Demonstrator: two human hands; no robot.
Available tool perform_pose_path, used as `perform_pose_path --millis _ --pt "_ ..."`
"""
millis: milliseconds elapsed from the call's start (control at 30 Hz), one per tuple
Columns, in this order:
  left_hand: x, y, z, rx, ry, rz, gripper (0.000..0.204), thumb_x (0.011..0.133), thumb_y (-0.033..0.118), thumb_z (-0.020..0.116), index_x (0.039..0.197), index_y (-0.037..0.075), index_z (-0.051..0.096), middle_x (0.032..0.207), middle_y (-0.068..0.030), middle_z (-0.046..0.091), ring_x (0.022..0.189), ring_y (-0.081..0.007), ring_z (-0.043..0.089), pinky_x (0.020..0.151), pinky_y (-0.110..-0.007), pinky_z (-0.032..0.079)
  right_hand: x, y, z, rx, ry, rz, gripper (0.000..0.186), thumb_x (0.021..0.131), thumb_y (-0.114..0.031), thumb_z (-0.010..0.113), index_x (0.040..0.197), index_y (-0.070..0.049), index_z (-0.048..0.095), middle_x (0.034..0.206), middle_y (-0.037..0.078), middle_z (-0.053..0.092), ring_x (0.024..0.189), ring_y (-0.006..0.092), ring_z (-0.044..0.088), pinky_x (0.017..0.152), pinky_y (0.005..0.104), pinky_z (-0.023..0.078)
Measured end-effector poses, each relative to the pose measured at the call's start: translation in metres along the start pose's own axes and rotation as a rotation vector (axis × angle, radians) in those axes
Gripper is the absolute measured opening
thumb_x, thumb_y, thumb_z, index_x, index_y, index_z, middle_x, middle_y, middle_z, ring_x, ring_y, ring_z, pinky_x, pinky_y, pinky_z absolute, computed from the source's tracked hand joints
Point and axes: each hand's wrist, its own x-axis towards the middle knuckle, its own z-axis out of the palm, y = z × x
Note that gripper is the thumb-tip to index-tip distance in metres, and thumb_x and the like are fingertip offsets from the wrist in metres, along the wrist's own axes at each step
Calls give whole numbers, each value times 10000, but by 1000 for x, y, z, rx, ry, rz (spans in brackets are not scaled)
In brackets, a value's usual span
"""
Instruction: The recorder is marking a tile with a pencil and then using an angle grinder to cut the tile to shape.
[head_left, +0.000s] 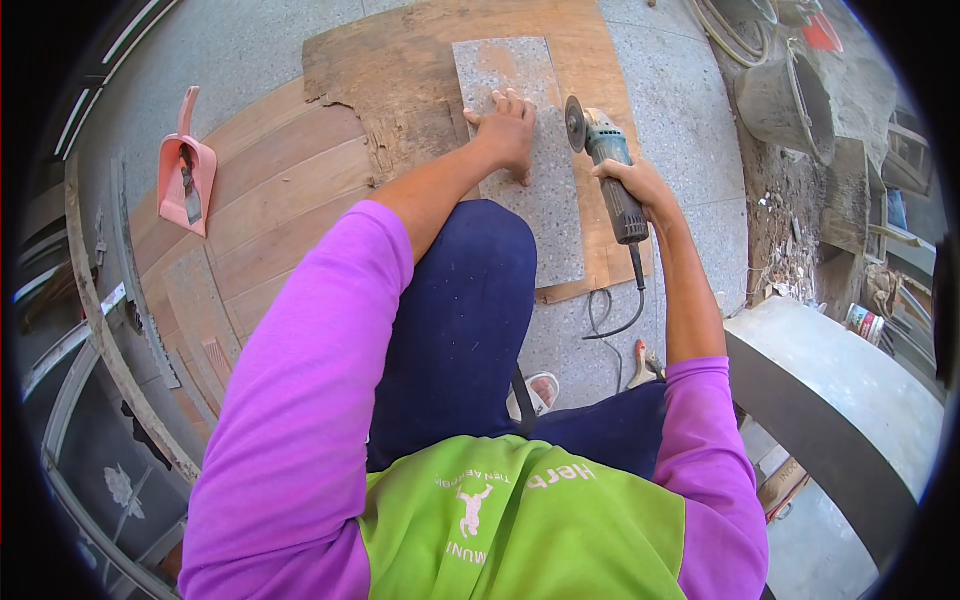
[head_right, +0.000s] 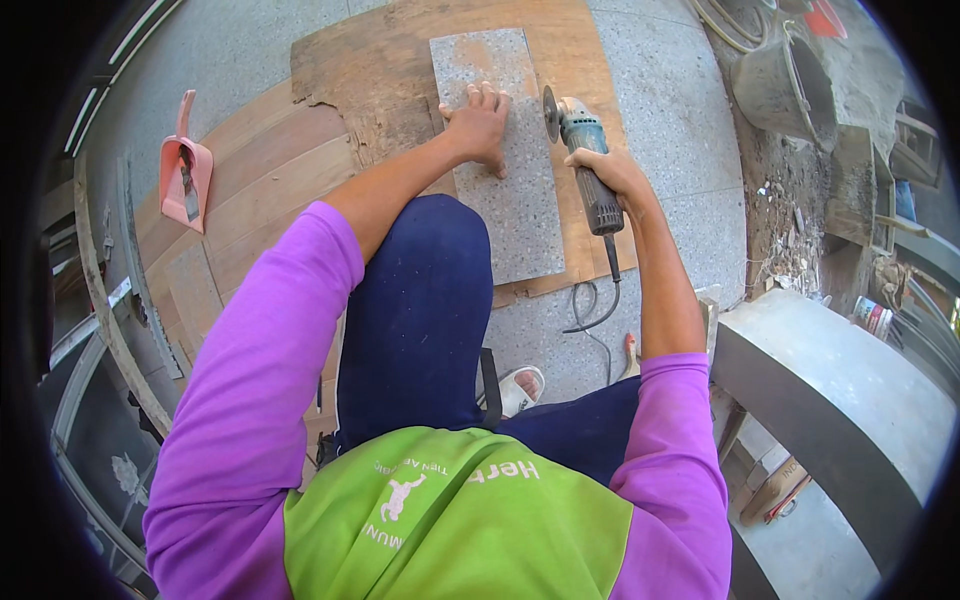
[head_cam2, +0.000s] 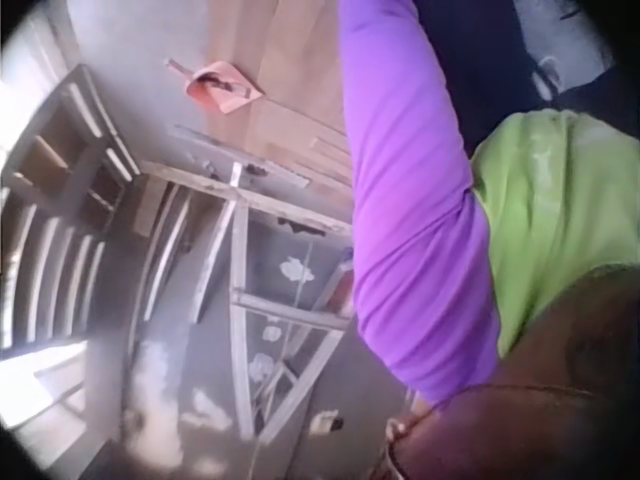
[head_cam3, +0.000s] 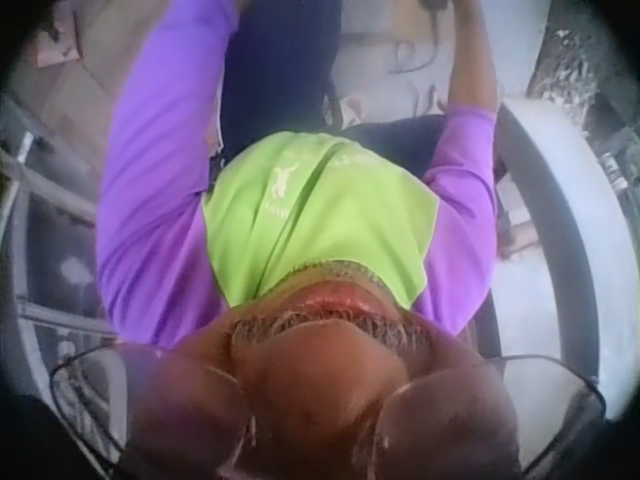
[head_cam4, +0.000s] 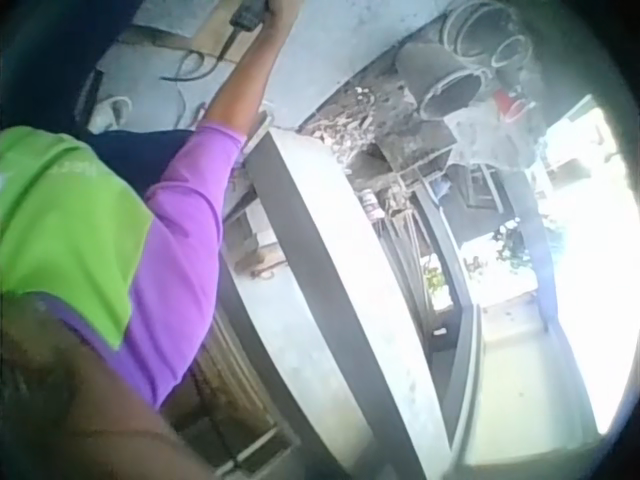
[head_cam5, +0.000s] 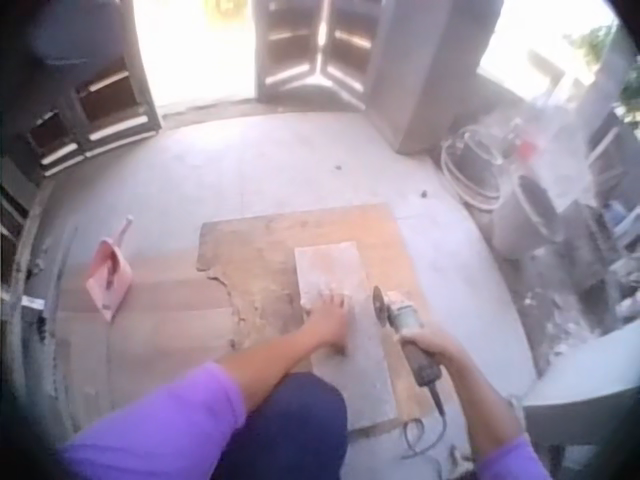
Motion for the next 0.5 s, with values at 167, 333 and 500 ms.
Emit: perform_pose_path --millis 167,333,500 --pt "-2 -2 3 1 1 3 1482 546 543 1001 1661 -6 193 1720 -313 183 1583 -504 214 1035 -839 407 8 -14 8 16 27 -13 394 771 -353 836 891 3 717 781 78 663 578 158 611 508 314 480" --pt "0 1 2 3 1 6 1490 544 547 1001 1663 -8 188 1720 -314 181 1582 -505 214 1030 -846 405 23 -22 2 -3 34 -7 417 756 -347 845 897 25 720 799 92 669 591 172 624 507 325 484" --pt "-1 -1 2 10 -10 0 1497 542 550 1000 1662 -15 184 1717 -319 181 1581 -506 214 1024 -847 410 37 -32 2 16 19 -25 409 771 -353 840 898 15 717 791 89 667 572 171 617 507 318 483"
